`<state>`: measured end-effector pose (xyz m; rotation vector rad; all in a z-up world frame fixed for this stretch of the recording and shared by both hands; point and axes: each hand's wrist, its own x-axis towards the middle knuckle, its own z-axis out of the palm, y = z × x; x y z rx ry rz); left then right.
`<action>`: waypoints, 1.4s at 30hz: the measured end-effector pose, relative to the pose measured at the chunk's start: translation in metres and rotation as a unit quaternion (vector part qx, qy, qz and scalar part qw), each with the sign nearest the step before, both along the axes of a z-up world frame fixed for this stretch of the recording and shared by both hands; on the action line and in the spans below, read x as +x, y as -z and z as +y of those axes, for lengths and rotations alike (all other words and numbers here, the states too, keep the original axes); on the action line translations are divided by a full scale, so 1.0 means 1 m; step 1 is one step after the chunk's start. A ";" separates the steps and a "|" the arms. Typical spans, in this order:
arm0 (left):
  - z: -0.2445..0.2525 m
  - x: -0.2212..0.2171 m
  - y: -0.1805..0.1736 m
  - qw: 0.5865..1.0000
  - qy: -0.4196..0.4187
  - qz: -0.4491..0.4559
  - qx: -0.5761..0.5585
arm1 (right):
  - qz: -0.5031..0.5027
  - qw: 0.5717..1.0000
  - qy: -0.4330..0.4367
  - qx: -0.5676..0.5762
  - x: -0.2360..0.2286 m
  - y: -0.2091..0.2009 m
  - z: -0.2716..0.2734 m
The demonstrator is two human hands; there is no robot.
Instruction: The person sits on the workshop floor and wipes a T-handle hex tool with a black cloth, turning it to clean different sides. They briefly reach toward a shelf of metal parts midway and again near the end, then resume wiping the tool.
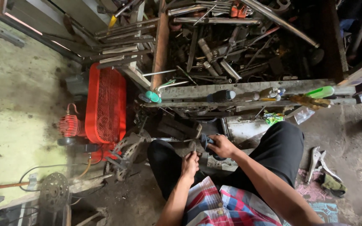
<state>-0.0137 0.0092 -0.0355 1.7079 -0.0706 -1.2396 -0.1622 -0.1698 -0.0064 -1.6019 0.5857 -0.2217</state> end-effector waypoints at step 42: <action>-0.012 -0.004 -0.086 0.982 0.094 0.128 -0.103 | -0.290 0.950 0.046 0.104 0.000 0.013 0.020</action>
